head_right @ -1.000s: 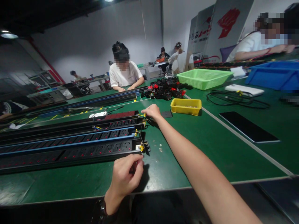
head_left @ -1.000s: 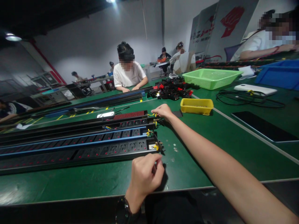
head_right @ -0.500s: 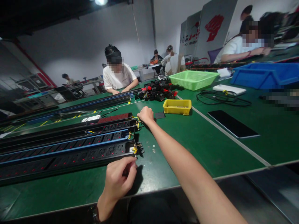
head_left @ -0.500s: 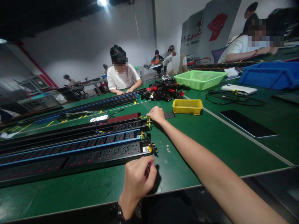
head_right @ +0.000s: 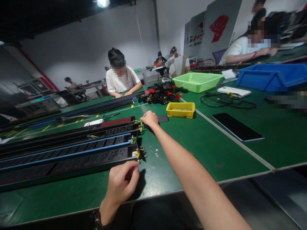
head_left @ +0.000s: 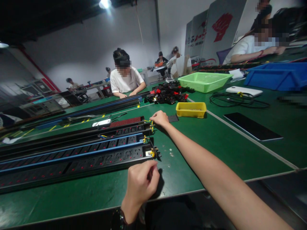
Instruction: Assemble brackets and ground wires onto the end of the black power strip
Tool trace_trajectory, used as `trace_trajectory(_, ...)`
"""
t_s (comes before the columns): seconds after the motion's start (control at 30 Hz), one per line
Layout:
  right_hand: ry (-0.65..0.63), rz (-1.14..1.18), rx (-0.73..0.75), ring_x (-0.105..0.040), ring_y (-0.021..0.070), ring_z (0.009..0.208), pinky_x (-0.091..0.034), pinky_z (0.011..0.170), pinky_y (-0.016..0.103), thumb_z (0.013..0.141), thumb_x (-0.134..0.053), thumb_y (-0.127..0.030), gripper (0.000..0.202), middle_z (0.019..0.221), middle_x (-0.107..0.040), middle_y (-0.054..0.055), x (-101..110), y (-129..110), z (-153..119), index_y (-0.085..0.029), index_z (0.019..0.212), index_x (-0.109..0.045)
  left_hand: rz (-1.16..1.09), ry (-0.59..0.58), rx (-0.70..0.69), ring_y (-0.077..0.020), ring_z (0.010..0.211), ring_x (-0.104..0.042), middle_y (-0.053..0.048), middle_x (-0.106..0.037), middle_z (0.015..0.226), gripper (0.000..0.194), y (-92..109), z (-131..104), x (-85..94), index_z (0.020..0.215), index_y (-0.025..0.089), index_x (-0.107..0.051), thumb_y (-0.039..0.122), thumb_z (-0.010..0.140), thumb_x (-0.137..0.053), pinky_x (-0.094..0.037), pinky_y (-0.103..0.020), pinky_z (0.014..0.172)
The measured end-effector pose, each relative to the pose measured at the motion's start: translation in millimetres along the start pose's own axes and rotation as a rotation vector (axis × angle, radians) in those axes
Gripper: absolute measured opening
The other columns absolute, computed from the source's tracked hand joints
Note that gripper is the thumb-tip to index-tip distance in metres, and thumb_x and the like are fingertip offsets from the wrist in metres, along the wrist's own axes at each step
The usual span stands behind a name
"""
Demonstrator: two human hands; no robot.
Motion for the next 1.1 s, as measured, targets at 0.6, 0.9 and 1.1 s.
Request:
trace_trajectory(0.6, 0.037, 0.013, 0.033, -0.075, 0.0260, 0.096, -0.053, 0.082, 0.030, 0.076, -0.073, -0.031, 0.017, 0.097, -0.080, 0.011, -3, -1, 3, -0.026, 0.088, -0.084, -0.019, 0.008, 0.019, -0.0121, 0.055, -0.063, 0.002, -0.069, 0.068, 0.014, -1, 0, -0.7, 0.097, 0.019, -0.068, 0.012, 0.092, -0.057, -0.044, -0.024, 0.057)
trace_trajectory(0.9, -0.036, 0.176, 0.085, -0.074, 0.0203, 0.092, -0.051, 0.081, 0.024, 0.079, -0.070, -0.024, 0.016, 0.093, -0.081, 0.005, -22, 4, 13, -0.024, 0.087, -0.083, -0.018, -0.028, 0.013, -0.0108, 0.053, -0.061, 0.004, -0.065, 0.064, 0.013, -2, 0, -2.9, 0.096, 0.019, -0.068, 0.013, 0.093, -0.058, -0.041, -0.024, 0.056)
trace_trajectory(1.1, -0.015, 0.212, 0.125, -0.073, 0.0205, 0.087, -0.050, 0.077, 0.024, 0.081, -0.069, -0.033, 0.018, 0.090, -0.080, 0.005, -28, 10, 13, -0.023, 0.089, -0.083, -0.034, -0.053, 0.029, -0.0107, 0.056, -0.062, 0.003, -0.068, 0.069, 0.013, -5, -2, -6.8, 0.098, 0.020, -0.068, 0.013, 0.093, -0.058, -0.041, -0.023, 0.058)
Point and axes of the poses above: each hand's wrist, its own z-axis towards the middle knuckle, its own x-axis out of the back of the hand, y = z × x, the point moved 8 cm from there along z, towards the middle knuckle
